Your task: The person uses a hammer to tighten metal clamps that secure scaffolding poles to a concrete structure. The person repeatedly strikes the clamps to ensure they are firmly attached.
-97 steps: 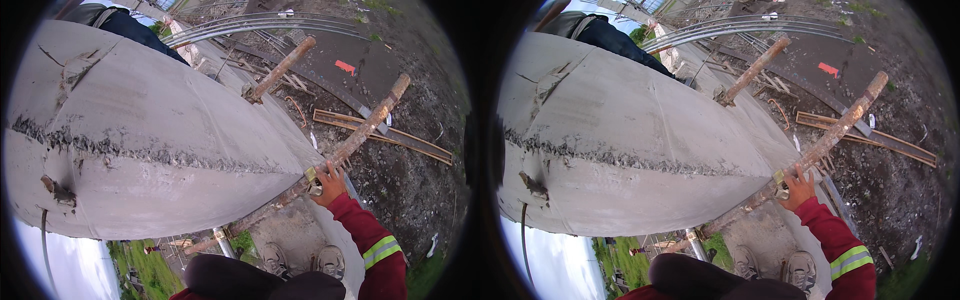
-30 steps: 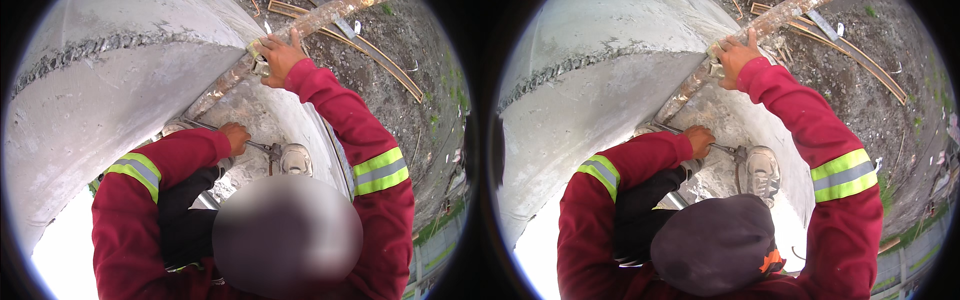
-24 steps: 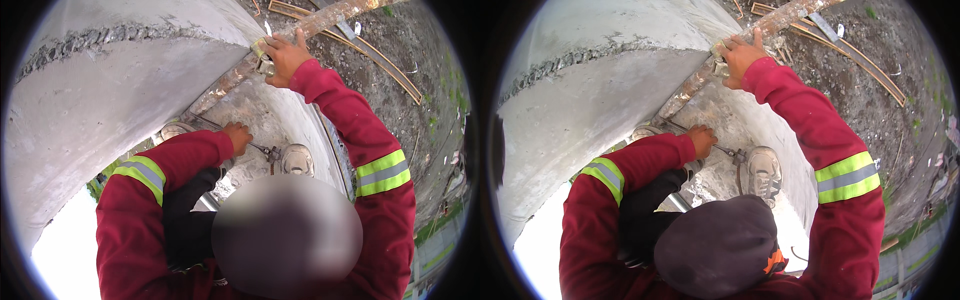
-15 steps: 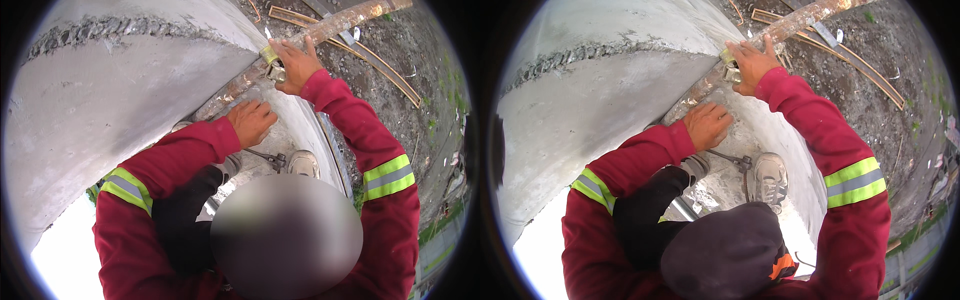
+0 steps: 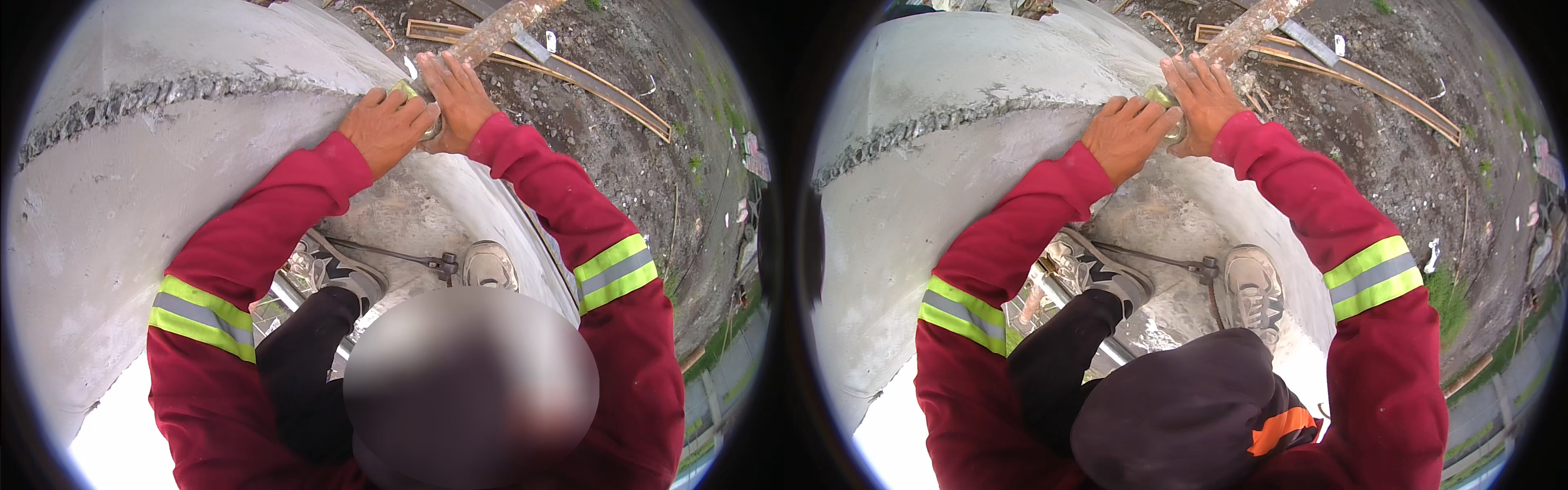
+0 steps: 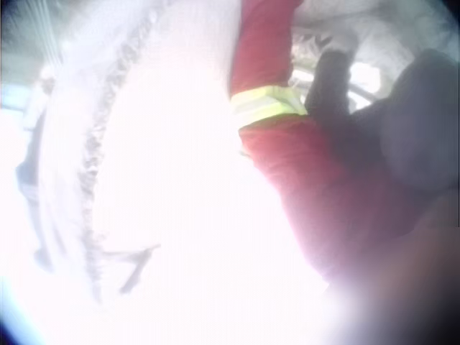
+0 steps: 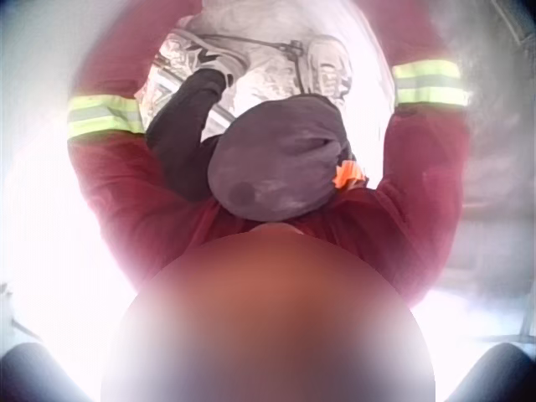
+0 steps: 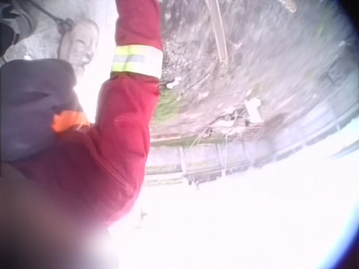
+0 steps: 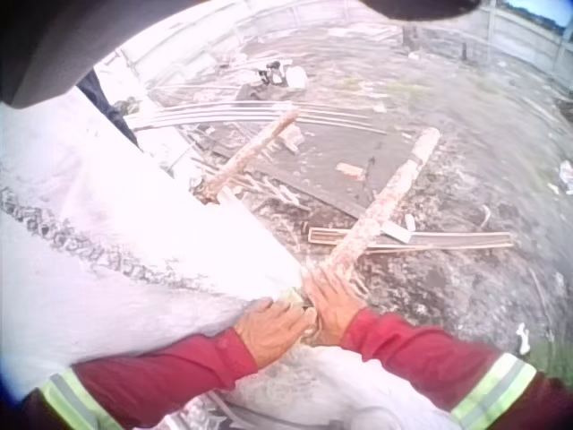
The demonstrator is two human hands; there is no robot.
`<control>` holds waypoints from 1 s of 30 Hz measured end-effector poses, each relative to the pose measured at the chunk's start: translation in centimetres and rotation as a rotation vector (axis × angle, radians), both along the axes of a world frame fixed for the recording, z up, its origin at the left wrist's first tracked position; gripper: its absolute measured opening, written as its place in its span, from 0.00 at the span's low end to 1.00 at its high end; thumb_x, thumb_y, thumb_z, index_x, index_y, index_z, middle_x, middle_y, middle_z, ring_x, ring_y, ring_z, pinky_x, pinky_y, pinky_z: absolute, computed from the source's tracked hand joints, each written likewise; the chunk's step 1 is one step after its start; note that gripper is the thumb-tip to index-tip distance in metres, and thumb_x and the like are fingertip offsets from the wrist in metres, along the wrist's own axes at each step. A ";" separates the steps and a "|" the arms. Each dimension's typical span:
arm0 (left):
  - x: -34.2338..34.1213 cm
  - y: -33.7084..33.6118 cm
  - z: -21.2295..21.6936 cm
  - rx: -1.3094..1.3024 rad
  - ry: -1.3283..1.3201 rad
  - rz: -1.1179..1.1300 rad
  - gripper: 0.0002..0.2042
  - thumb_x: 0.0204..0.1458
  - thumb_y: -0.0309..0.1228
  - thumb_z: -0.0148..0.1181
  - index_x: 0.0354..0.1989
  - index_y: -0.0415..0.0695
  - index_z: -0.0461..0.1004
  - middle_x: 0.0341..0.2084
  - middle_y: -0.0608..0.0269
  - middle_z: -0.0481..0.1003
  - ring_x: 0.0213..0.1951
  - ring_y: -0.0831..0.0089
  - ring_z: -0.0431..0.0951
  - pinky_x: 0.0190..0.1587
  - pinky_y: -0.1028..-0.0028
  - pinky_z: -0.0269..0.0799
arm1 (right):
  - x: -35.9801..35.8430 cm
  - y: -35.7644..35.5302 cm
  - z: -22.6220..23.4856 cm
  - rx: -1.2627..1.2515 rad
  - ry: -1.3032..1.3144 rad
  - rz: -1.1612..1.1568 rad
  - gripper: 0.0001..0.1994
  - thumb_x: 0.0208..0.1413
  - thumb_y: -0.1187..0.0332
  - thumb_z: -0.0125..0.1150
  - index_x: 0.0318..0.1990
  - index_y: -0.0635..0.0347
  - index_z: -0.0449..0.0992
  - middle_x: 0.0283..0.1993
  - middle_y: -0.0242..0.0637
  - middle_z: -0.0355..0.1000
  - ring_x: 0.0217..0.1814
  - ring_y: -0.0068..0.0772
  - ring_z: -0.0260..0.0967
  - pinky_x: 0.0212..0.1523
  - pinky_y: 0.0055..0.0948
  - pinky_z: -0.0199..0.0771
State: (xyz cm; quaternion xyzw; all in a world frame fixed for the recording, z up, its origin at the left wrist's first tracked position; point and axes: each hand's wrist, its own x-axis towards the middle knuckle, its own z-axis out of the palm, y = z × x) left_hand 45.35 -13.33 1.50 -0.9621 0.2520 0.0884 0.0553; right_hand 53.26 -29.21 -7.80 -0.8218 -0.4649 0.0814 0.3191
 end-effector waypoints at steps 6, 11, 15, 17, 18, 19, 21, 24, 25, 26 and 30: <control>0.5 -0.9 0.3 0.043 0.022 0.020 0.22 0.41 0.26 0.60 0.49 0.45 0.69 0.39 0.63 0.68 0.44 0.66 0.68 0.45 0.65 0.63 | -3.3 -5.1 -5.0 0.320 0.943 -0.693 0.40 0.51 0.50 0.62 0.65 0.65 0.53 0.65 0.48 0.56 0.66 0.50 0.55 0.63 0.44 0.58; 0.1 -1.5 0.8 0.012 0.079 0.173 0.21 0.39 0.29 0.64 0.45 0.45 0.69 0.37 0.60 0.68 0.41 0.64 0.68 0.42 0.65 0.63 | -3.7 -0.8 -7.9 0.588 1.874 -0.757 0.26 0.60 0.48 0.51 0.55 0.60 0.65 0.51 0.42 0.67 0.50 0.40 0.68 0.55 0.42 0.68; -1.7 -1.8 0.1 -0.211 0.034 0.353 0.21 0.37 0.28 0.66 0.44 0.43 0.69 0.37 0.57 0.68 0.42 0.60 0.70 0.42 0.64 0.67 | -3.6 1.4 -6.6 0.748 2.002 -0.771 0.24 0.60 0.47 0.51 0.51 0.59 0.67 0.44 0.37 0.69 0.43 0.34 0.70 0.47 0.36 0.74; -2.9 -2.1 -1.3 -0.348 -0.066 0.453 0.21 0.37 0.26 0.66 0.44 0.42 0.69 0.38 0.56 0.69 0.43 0.58 0.71 0.43 0.64 0.69 | -3.7 1.0 -5.6 0.734 1.920 -0.689 0.25 0.60 0.48 0.52 0.52 0.60 0.66 0.42 0.37 0.69 0.41 0.34 0.70 0.45 0.34 0.75; -3.6 -2.3 -2.0 -0.397 -0.119 0.503 0.21 0.37 0.25 0.66 0.44 0.42 0.68 0.39 0.55 0.70 0.44 0.57 0.71 0.43 0.64 0.70 | -4.0 0.8 -5.1 0.695 1.887 -0.716 0.25 0.59 0.48 0.52 0.53 0.60 0.66 0.41 0.37 0.69 0.40 0.33 0.70 0.44 0.34 0.75; -4.2 -2.5 -2.9 -0.445 -0.158 0.550 0.21 0.37 0.24 0.65 0.44 0.42 0.68 0.40 0.55 0.70 0.44 0.56 0.72 0.44 0.64 0.71 | -4.2 0.5 -4.8 0.712 1.852 -0.667 0.27 0.59 0.46 0.50 0.55 0.61 0.65 0.45 0.40 0.68 0.44 0.36 0.69 0.47 0.36 0.72; -5.1 -2.7 -4.3 -0.500 -0.230 0.588 0.21 0.37 0.24 0.65 0.44 0.41 0.68 0.42 0.53 0.70 0.45 0.56 0.72 0.44 0.65 0.72 | -4.8 0.2 -4.9 0.775 1.749 -0.575 0.32 0.60 0.44 0.45 0.59 0.63 0.62 0.52 0.48 0.67 0.53 0.41 0.67 0.53 0.41 0.68; -5.8 -3.1 -5.8 -0.596 -0.322 0.649 0.21 0.38 0.23 0.66 0.44 0.41 0.68 0.44 0.52 0.71 0.47 0.56 0.71 0.45 0.64 0.72 | -4.9 0.8 -6.6 0.970 2.114 -0.765 0.31 0.61 0.46 0.39 0.60 0.64 0.61 0.53 0.48 0.66 0.59 0.41 0.62 0.58 0.44 0.62; -5.9 -3.2 -6.1 -0.633 -0.336 0.669 0.21 0.38 0.22 0.66 0.44 0.41 0.68 0.45 0.52 0.71 0.47 0.56 0.71 0.45 0.64 0.72 | -4.6 1.7 -7.4 0.889 2.079 -0.814 0.29 0.60 0.49 0.35 0.60 0.64 0.60 0.55 0.48 0.65 0.64 0.43 0.56 0.59 0.46 0.58; -6.0 -3.4 -6.3 -0.627 -0.372 0.664 0.21 0.38 0.21 0.65 0.44 0.41 0.68 0.46 0.51 0.70 0.47 0.56 0.71 0.45 0.64 0.72 | -4.3 2.7 -8.3 0.944 2.086 -0.777 0.29 0.60 0.50 0.35 0.60 0.63 0.61 0.56 0.47 0.65 0.64 0.43 0.56 0.59 0.46 0.58; -6.2 -4.2 -6.9 -0.629 -0.460 0.663 0.21 0.39 0.19 0.64 0.45 0.41 0.68 0.48 0.51 0.69 0.50 0.56 0.70 0.44 0.66 0.74 | -2.5 7.3 -11.0 1.068 1.971 -0.639 0.23 0.62 0.56 0.36 0.56 0.62 0.65 0.54 0.43 0.67 0.58 0.43 0.64 0.57 0.44 0.65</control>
